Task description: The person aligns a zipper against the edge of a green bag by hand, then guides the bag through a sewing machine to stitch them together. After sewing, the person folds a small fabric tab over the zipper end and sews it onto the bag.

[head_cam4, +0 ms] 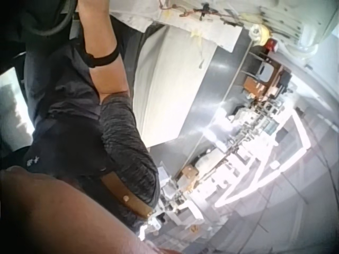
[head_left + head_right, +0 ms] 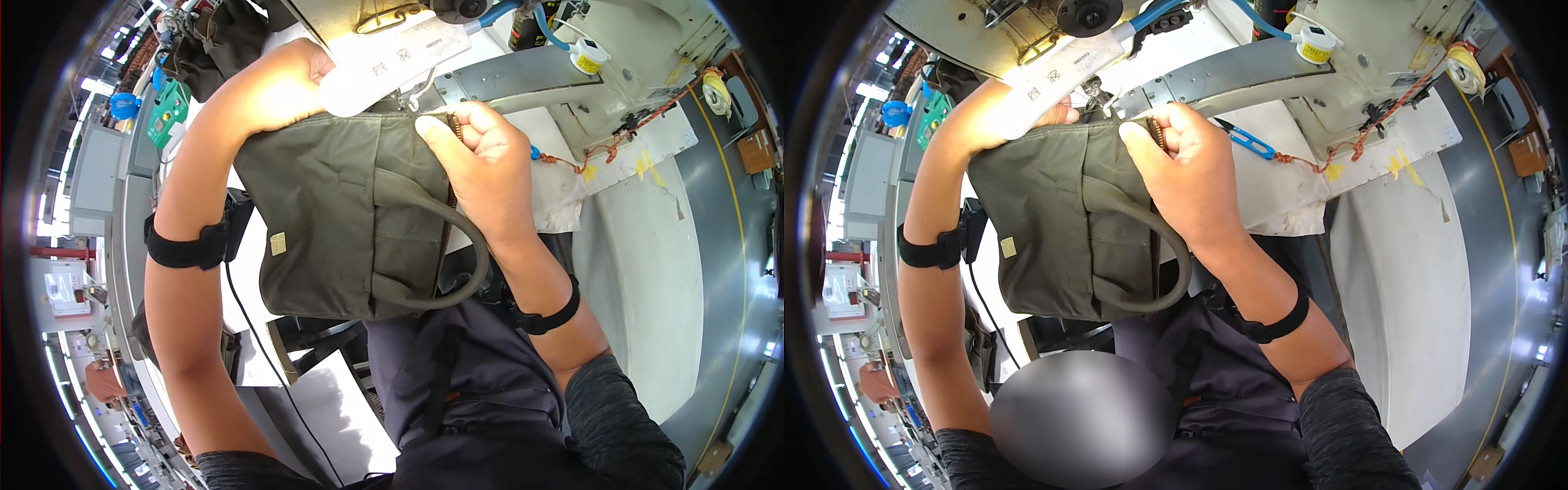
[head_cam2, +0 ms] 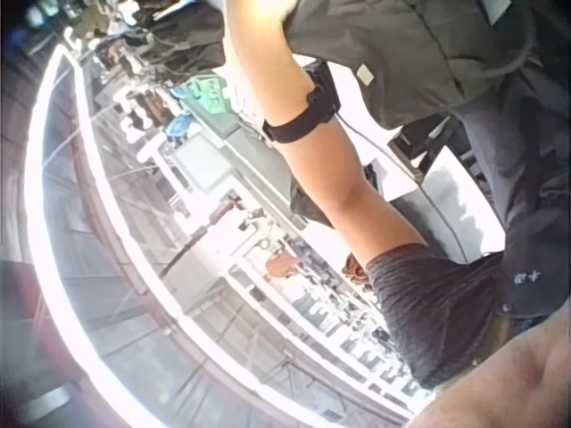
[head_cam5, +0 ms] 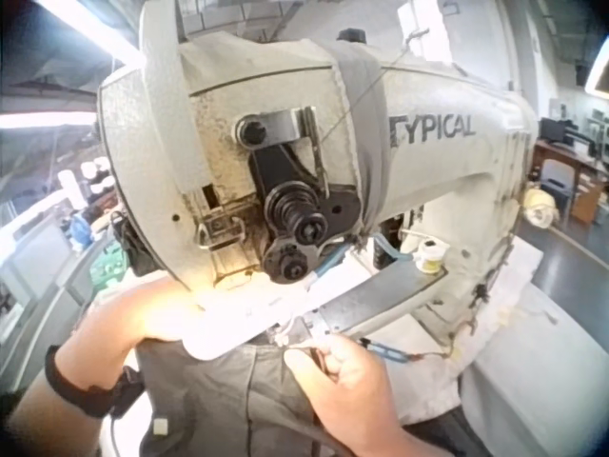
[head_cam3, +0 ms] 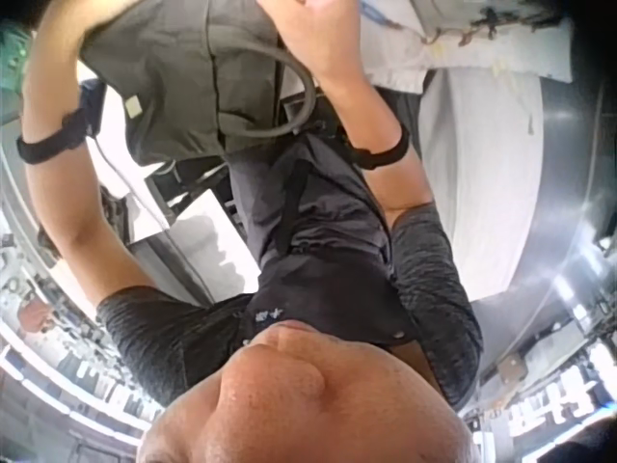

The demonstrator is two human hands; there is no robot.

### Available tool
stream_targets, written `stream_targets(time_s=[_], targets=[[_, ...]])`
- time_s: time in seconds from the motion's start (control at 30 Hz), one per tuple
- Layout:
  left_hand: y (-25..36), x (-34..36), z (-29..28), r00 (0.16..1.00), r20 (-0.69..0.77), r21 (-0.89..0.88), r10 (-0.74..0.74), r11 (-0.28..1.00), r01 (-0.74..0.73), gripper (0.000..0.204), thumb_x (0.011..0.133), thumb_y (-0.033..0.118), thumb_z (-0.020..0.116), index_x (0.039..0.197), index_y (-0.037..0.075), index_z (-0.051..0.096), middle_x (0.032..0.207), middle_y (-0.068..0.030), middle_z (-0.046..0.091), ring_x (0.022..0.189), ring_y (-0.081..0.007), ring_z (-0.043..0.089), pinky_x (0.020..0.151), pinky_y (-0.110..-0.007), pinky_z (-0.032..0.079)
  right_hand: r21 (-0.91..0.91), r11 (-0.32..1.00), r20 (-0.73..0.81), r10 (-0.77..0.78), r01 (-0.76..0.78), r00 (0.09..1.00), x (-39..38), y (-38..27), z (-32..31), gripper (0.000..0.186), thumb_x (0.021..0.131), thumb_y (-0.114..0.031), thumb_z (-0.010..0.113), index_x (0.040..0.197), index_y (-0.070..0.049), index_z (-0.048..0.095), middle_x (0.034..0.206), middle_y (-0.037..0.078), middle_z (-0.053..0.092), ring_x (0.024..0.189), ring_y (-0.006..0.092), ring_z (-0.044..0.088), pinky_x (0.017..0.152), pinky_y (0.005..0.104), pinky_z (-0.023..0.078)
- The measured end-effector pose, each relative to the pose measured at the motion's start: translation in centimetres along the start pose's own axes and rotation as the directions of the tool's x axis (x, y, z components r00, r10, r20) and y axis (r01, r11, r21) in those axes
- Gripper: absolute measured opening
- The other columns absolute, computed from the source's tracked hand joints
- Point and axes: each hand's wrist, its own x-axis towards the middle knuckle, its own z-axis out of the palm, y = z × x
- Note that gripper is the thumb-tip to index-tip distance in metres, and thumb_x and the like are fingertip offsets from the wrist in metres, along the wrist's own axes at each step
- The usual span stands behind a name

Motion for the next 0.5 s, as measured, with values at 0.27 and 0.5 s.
stream_targets(time_s=[0.27, 0.5], targets=[[1.4, -0.3, -2.1, 0.862, -0.102, 0.717, -0.496, 0.565, 0.409, 0.033, 0.087, 0.017, 0.079, 0.117, 0.006, 0.075, 0.109, -0.0147, 0.077, 0.099, -0.0344, 0.073, 0.087, -0.038, 0.056, -0.106, 0.993, 0.026, 0.046, -0.043, 0.999, 0.1, -0.3, -0.6, 0.01, 0.1, -0.004, 0.071, 0.105, 0.005, 0.07, 0.09, 0.002, 0.076, 0.076, 0.0015, 0.062, 0.067, 0.0201, 0.049], [0.1, -5.7, -2.8, 0.898, -0.403, 0.712, -0.178, 0.555, 0.43, 0.029, 0.096, 0.011, 0.066, 0.124, 0.006, 0.071, 0.128, -0.0137, 0.072, 0.12, -0.0348, 0.068, 0.1, -0.044, 0.054, -0.06, 0.997, 0.01, 0.042, -0.042, 0.999, 0.1, -0.2, -0.6, 0.011, 0.099, -0.006, 0.072, 0.102, 0.004, 0.071, 0.088, 0.0, 0.075, 0.074, 0.0002, 0.059, 0.065, 0.0192, 0.046]])
